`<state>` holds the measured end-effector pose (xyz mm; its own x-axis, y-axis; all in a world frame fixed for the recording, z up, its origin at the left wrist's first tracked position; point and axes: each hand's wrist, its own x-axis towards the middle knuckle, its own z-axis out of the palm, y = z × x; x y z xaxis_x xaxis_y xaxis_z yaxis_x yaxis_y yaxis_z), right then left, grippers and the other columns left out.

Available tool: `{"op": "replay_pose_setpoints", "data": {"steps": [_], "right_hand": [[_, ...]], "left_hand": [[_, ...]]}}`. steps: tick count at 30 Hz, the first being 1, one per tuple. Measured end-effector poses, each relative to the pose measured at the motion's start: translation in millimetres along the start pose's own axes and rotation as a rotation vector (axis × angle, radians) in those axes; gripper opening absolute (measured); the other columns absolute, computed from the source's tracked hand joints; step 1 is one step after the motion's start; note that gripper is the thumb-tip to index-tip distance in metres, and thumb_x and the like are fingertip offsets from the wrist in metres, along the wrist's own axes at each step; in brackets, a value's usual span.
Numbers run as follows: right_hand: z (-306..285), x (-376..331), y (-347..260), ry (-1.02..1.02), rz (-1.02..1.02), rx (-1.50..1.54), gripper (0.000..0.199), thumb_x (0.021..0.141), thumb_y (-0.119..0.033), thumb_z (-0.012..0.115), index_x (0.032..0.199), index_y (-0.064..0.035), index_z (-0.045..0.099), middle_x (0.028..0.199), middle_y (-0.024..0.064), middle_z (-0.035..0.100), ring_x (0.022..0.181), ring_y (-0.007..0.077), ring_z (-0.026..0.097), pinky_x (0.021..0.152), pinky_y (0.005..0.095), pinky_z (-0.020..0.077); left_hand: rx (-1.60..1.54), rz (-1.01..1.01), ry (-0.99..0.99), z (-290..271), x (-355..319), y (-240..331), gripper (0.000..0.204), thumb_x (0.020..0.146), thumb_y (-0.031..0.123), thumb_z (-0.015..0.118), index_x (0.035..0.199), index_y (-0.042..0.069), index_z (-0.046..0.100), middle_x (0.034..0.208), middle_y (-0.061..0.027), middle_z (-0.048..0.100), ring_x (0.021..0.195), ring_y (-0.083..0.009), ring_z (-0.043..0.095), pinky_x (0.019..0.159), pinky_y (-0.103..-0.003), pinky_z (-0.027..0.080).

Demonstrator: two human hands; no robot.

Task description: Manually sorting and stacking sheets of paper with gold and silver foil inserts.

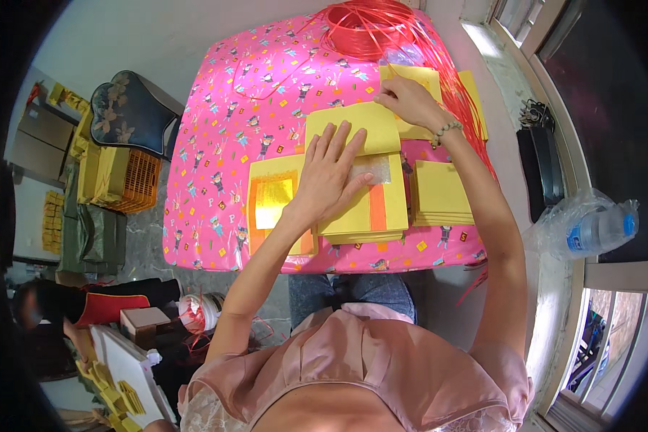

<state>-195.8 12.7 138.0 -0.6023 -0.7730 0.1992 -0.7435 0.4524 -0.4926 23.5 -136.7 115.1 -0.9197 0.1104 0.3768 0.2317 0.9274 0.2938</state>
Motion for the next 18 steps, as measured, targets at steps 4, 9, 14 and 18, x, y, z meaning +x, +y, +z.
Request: {"op": "replay_pose_setpoints", "data": {"steps": [4, 9, 14, 18], "right_hand": [[8, 11, -15, 0.082, -0.071, -0.057, 0.028, 0.091, -0.026, 0.063, 0.087, 0.0013, 0.060, 0.081, 0.0117, 0.061, 0.074, 0.0243, 0.058, 0.069, 0.0355, 0.0465], [25, 25, -35, -0.100, -0.054, 0.008, 0.028, 0.093, -0.025, 0.059, 0.104, -0.0012, 0.067, 0.099, 0.0160, 0.069, 0.091, 0.0305, 0.066, 0.082, 0.0394, 0.0506], [29, 29, -36, -0.143, -0.050, -0.009, 0.027, 0.093, -0.023, 0.057, 0.104, -0.0010, 0.067, 0.097, 0.0172, 0.069, 0.090, 0.0332, 0.065, 0.082, 0.0413, 0.0505], [35, 31, -32, -0.118, -0.094, -0.016, 0.025, 0.091, -0.021, 0.057, 0.102, -0.0009, 0.067, 0.096, 0.0174, 0.069, 0.087, 0.0339, 0.065, 0.081, 0.0416, 0.0506]], "left_hand": [[-0.015, 0.009, -0.029, 2, 2, -5, 0.071, 0.093, 0.049, 0.051, 0.149, 0.010, 0.031, 0.151, -0.0232, 0.030, 0.141, -0.0438, 0.025, 0.115, -0.056, 0.020], [-0.010, 0.010, -0.034, 3, 5, -7, 0.071, 0.093, 0.049, 0.052, 0.148, 0.009, 0.033, 0.151, -0.0230, 0.032, 0.140, -0.0435, 0.026, 0.115, -0.055, 0.020], [-0.016, 0.006, -0.037, 4, 7, -7, 0.069, 0.093, 0.048, 0.053, 0.147, 0.009, 0.035, 0.150, -0.0232, 0.033, 0.140, -0.0434, 0.027, 0.115, -0.054, 0.021], [-0.020, 0.010, -0.023, 6, 7, -9, 0.070, 0.092, 0.047, 0.054, 0.147, 0.008, 0.036, 0.148, -0.0239, 0.035, 0.139, -0.0446, 0.028, 0.114, -0.055, 0.022]]}}
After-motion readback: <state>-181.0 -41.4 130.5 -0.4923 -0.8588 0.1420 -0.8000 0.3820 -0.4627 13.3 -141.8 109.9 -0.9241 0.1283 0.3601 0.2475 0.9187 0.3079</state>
